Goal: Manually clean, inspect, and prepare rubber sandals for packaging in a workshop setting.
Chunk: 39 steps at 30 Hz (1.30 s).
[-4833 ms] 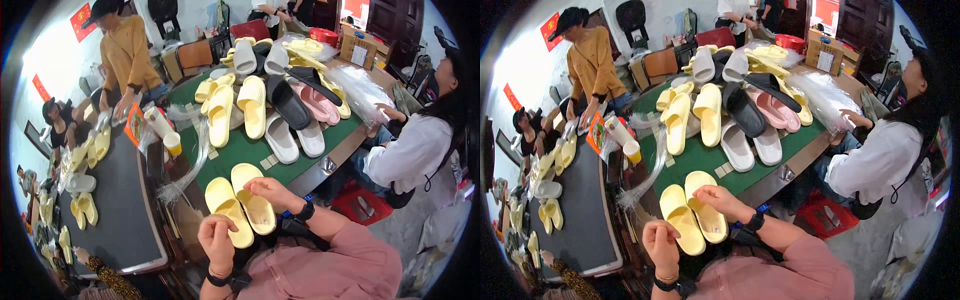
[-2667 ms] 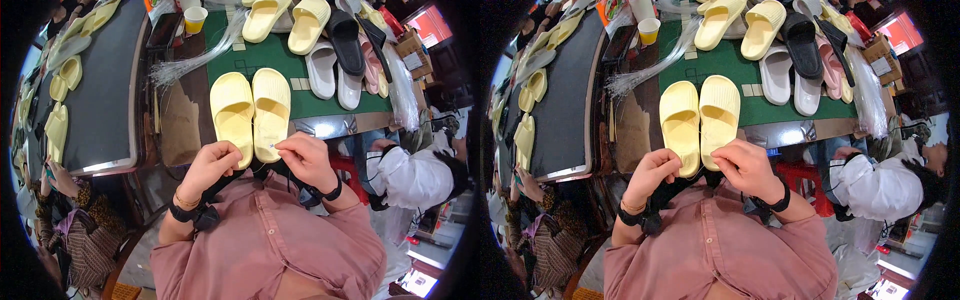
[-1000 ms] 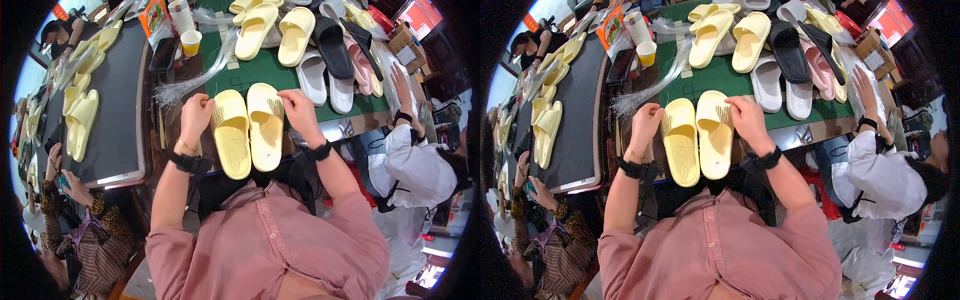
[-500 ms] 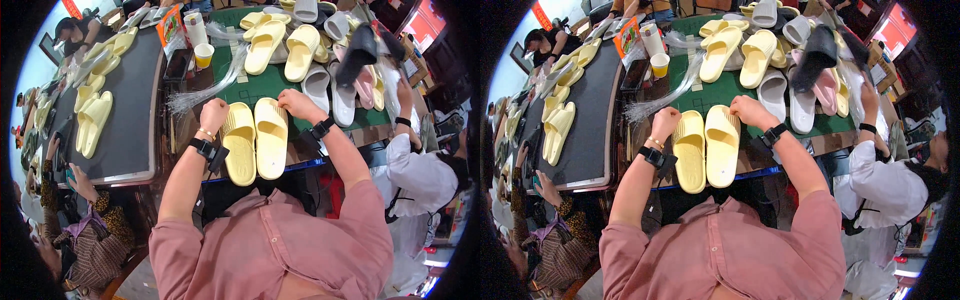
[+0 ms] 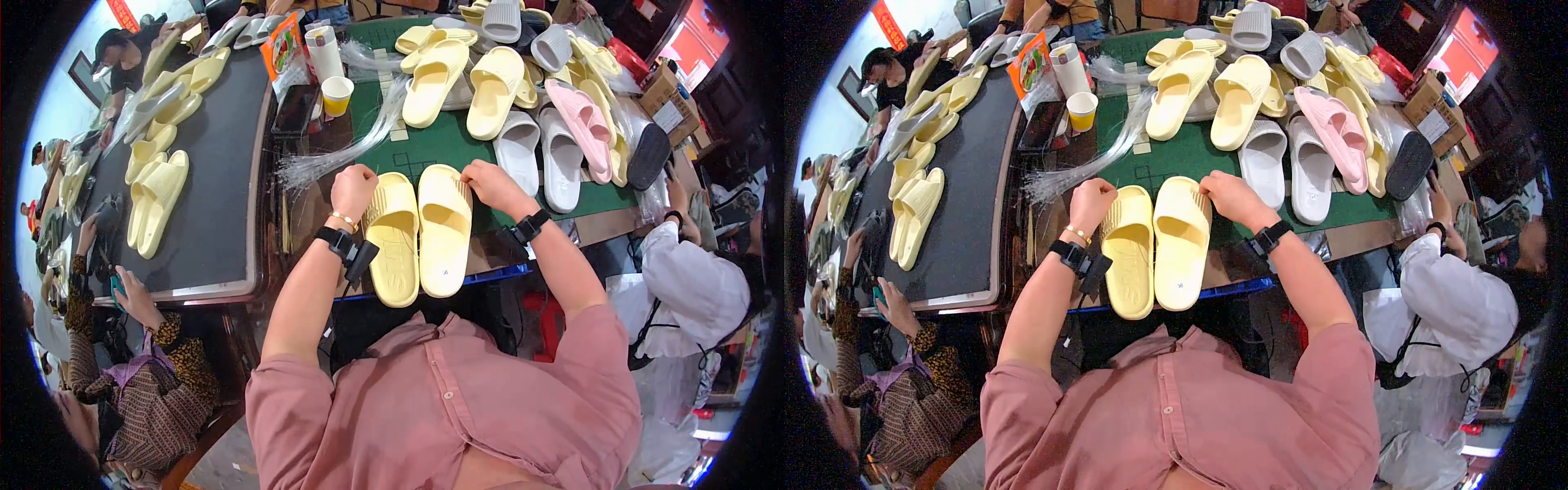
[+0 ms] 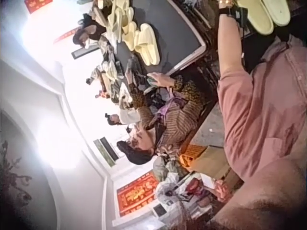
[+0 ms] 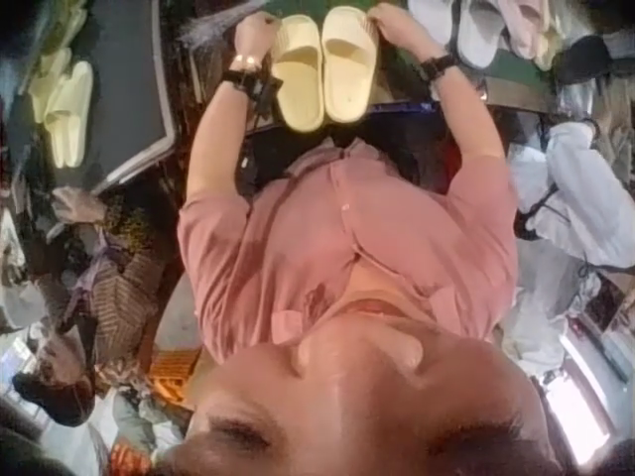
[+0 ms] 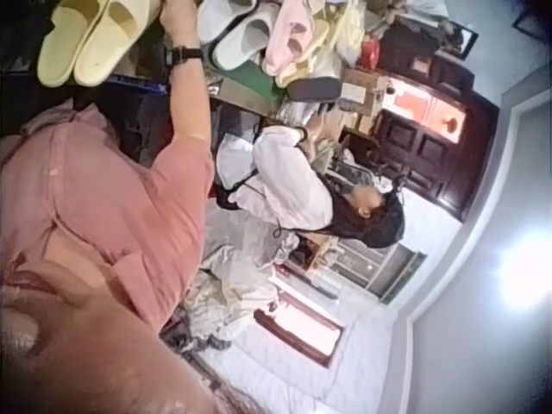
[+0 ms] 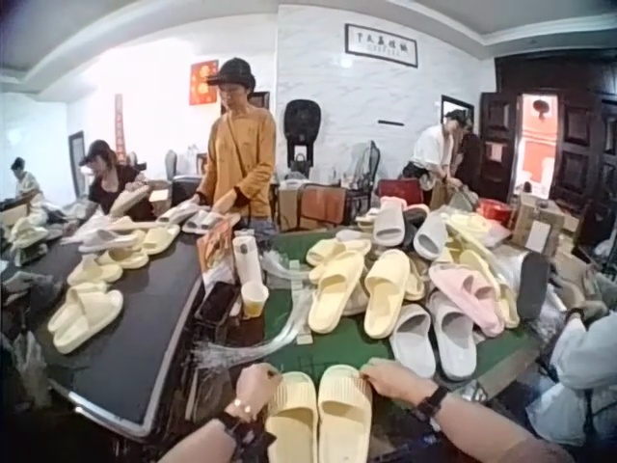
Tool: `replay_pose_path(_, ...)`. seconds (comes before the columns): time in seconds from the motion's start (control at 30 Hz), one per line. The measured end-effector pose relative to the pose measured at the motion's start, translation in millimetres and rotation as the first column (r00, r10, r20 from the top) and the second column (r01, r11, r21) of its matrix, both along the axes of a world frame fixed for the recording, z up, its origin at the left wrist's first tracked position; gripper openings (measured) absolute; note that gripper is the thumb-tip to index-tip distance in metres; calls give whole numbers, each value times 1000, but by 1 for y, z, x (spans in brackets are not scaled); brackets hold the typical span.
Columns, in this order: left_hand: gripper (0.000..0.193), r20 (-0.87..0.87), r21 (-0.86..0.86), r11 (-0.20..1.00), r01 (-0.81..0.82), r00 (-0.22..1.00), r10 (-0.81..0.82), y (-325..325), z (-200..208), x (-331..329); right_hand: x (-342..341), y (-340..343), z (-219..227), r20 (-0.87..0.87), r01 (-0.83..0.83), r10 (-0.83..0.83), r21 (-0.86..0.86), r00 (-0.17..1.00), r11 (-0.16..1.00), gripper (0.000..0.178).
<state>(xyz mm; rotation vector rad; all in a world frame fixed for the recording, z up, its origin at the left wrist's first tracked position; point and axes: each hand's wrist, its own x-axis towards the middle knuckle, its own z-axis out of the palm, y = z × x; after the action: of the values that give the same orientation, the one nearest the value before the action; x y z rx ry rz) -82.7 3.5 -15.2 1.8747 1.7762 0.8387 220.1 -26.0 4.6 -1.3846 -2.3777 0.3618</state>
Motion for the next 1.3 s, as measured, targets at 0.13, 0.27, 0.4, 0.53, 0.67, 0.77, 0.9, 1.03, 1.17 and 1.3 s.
replay_pose_path(0.13,19,0,18,1000,-7,1000,7,0,2,3,-3,-4,8,-144,81,-75,33,987,996,8)
replay_pose_path(0.27,18,-10,80,997,22,1000,-21,-4,8,14,-17,-4,15,-428,204,-192,-18,883,979,11)
replay_pose_path(0.4,15,158,163,980,119,977,-145,-14,18,34,-42,-6,24,-542,209,-198,-41,817,977,13)
replay_pose_path(0.53,15,358,130,971,202,903,-236,-20,21,45,-75,-5,19,-663,178,-213,-121,717,977,11)
replay_pose_path(0.67,15,401,153,966,210,880,-255,-24,20,48,-86,0,-1,-710,136,-247,-210,659,968,15)
replay_pose_path(0.77,15,415,128,969,211,876,-245,-26,18,47,-85,3,-6,-750,106,-257,-245,609,964,16)
replay_pose_path(0.9,16,372,163,967,198,895,-246,-26,16,48,-85,2,-8,-739,105,-257,-246,623,964,15)
replay_pose_path(1.03,15,348,197,961,194,903,-253,-28,15,48,-85,0,-5,-706,115,-270,-259,655,959,18)
replay_pose_path(1.17,13,365,226,957,181,895,-256,-29,14,49,-85,-3,1,-683,164,-222,-149,696,975,22)
replay_pose_path(1.3,12,358,244,953,181,896,-262,-31,17,50,-86,-3,-3,-744,103,-219,-199,631,974,26)
